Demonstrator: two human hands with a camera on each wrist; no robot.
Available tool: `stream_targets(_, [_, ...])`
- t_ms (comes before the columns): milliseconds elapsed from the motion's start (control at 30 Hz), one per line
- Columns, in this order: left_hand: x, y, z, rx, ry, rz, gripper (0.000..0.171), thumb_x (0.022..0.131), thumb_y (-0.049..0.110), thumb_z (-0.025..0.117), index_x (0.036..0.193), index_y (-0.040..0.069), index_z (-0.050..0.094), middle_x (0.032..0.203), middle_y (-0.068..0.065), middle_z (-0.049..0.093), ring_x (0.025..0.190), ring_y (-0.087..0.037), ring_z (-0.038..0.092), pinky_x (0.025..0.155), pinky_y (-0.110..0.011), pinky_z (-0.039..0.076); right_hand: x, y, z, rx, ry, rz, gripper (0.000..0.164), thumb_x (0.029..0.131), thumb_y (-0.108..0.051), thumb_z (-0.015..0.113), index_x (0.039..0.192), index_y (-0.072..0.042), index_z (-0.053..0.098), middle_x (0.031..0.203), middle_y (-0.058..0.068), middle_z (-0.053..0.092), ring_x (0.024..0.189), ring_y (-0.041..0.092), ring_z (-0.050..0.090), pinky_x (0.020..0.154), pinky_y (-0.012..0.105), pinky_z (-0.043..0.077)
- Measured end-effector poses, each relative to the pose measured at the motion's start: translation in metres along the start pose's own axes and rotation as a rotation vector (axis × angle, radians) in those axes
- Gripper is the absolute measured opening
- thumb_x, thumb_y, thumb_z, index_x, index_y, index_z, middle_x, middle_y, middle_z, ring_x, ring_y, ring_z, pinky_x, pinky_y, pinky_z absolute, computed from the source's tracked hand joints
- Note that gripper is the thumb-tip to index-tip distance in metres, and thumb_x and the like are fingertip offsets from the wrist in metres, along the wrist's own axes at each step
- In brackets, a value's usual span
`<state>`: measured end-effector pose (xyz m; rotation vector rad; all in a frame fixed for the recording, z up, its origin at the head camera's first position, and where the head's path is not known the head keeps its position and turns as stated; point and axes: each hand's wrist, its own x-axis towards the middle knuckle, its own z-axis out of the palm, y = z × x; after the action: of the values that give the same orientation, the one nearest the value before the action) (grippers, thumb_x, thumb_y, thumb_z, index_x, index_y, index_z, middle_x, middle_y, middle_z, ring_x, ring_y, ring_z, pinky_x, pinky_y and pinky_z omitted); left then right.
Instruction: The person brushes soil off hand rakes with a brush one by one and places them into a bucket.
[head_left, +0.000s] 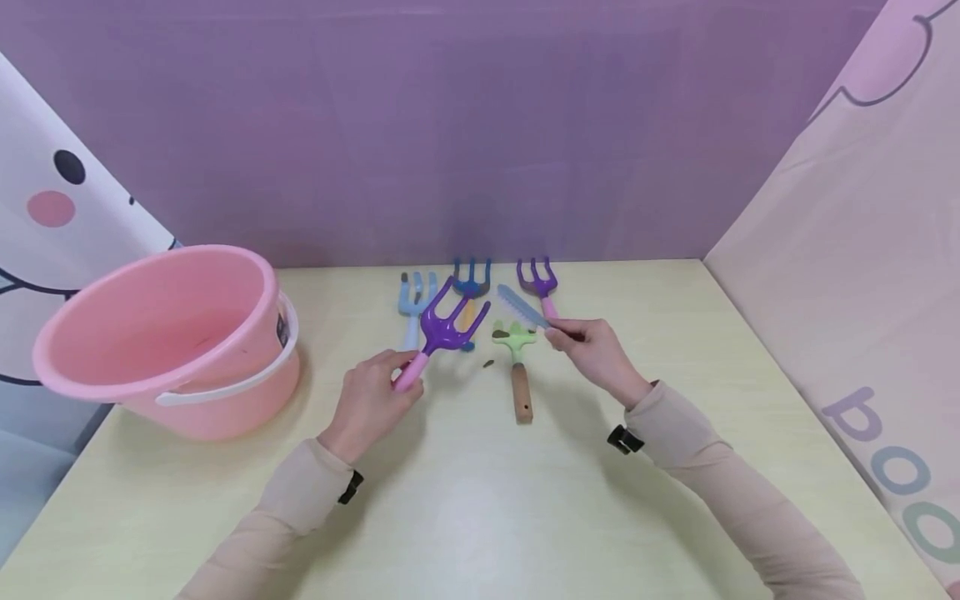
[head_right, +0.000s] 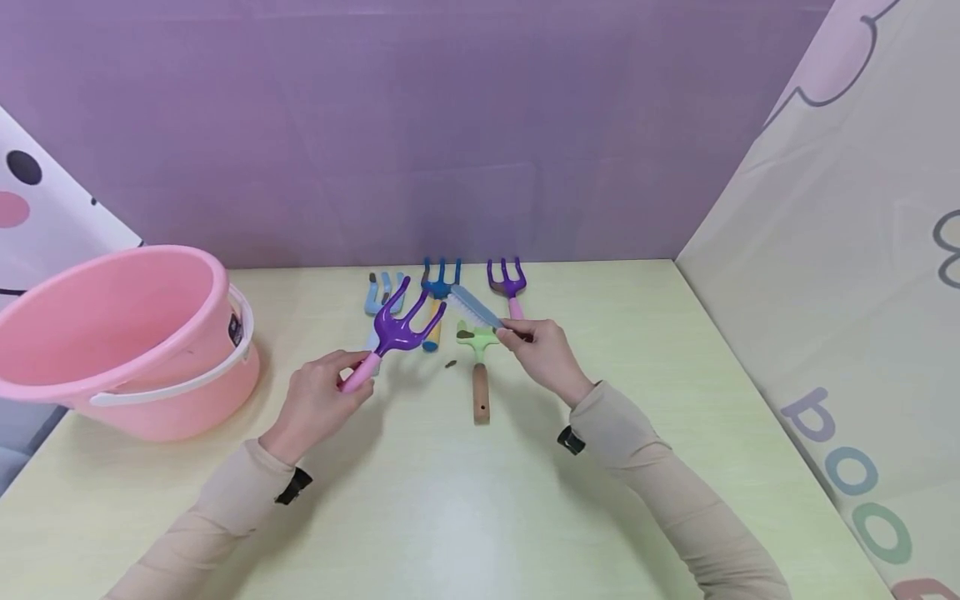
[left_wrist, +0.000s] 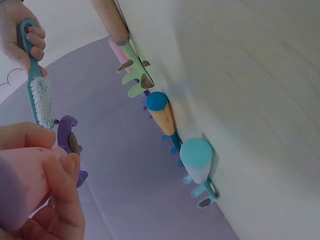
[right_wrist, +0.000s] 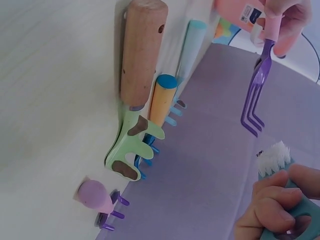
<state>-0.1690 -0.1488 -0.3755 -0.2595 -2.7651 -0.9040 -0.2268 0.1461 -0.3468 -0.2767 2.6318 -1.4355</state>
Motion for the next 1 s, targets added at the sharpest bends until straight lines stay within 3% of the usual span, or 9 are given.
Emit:
stream_targets(167, [-0.001,-0.003,-0.004,-0.008,0.013,-0.022,0.039,0.080,0.018,0.064,0.117,0.005,0.062,0.099,-0.010,0.065,0.059,-0.014,0.052,0.053,-0.025,0.041,-0.003,0.002,0.000,-0.042,0.012,-0.029,0.037,0.092,-0.024,0.053,0.124,-0.005,0.056,0.085,0.012,0.063,0.054,0.011,0.034,0.046,0.022,0.030])
stream_targets(333, [-0.002,-0.006,-0.010,0.005,0.051,-0.005,0.039,0.079,0.017,0.064,0.115,0.004,0.063,0.100,-0.011,0.065,0.059,-0.015,0.053,0.055,-0.026,0.042,-0.007,0.004,0.002,-0.117,0.035,-0.077,0.036,0.091,-0.022,0.055,0.122,-0.004,0.058,0.063,0.004,0.049,0.049,0.011,0.033,0.043,0.021,0.029])
stream_targets(533, [0.000,-0.013,-0.020,0.022,0.085,-0.026,0.038,0.080,0.019,0.062,0.115,0.005,0.063,0.092,-0.012,0.066,0.056,-0.015,0.053,0.052,-0.027,0.043,-0.012,0.006,0.007,-0.224,0.079,-0.183,0.034,0.090,-0.019,0.057,0.118,0.000,0.060,0.057,0.002,0.045,0.045,0.009,0.031,0.041,0.021,0.028])
stream_targets(733, [0.003,-0.022,-0.031,-0.010,0.052,-0.097,0.041,0.083,0.025,0.060,0.120,0.006,0.059,0.080,-0.011,0.063,0.045,-0.013,0.047,0.041,-0.027,0.041,-0.015,0.008,0.010,-0.277,0.106,-0.247,0.033,0.089,-0.017,0.059,0.116,0.002,0.061,0.056,0.002,0.045,0.043,0.003,0.030,0.040,0.020,0.027])
stream_targets(867, [0.004,-0.029,-0.032,-0.137,0.033,-0.157,0.043,0.086,0.026,0.059,0.124,0.007,0.056,0.074,-0.011,0.063,0.051,-0.016,0.052,0.042,-0.029,0.045,-0.016,0.010,0.011,-0.287,0.109,-0.258,0.033,0.089,-0.016,0.059,0.116,0.003,0.061,0.058,0.003,0.046,0.043,0.004,0.031,0.040,0.019,0.028])
stream_targets(1000, [0.005,-0.032,-0.030,-0.390,-0.026,-0.255,0.045,0.089,0.027,0.057,0.129,0.007,0.052,0.084,-0.017,0.064,0.060,-0.018,0.058,0.049,-0.031,0.051,-0.018,0.011,0.012,-0.285,0.109,-0.266,0.033,0.088,-0.015,0.059,0.116,0.003,0.061,0.058,0.002,0.047,0.043,0.005,0.032,0.039,0.018,0.027])
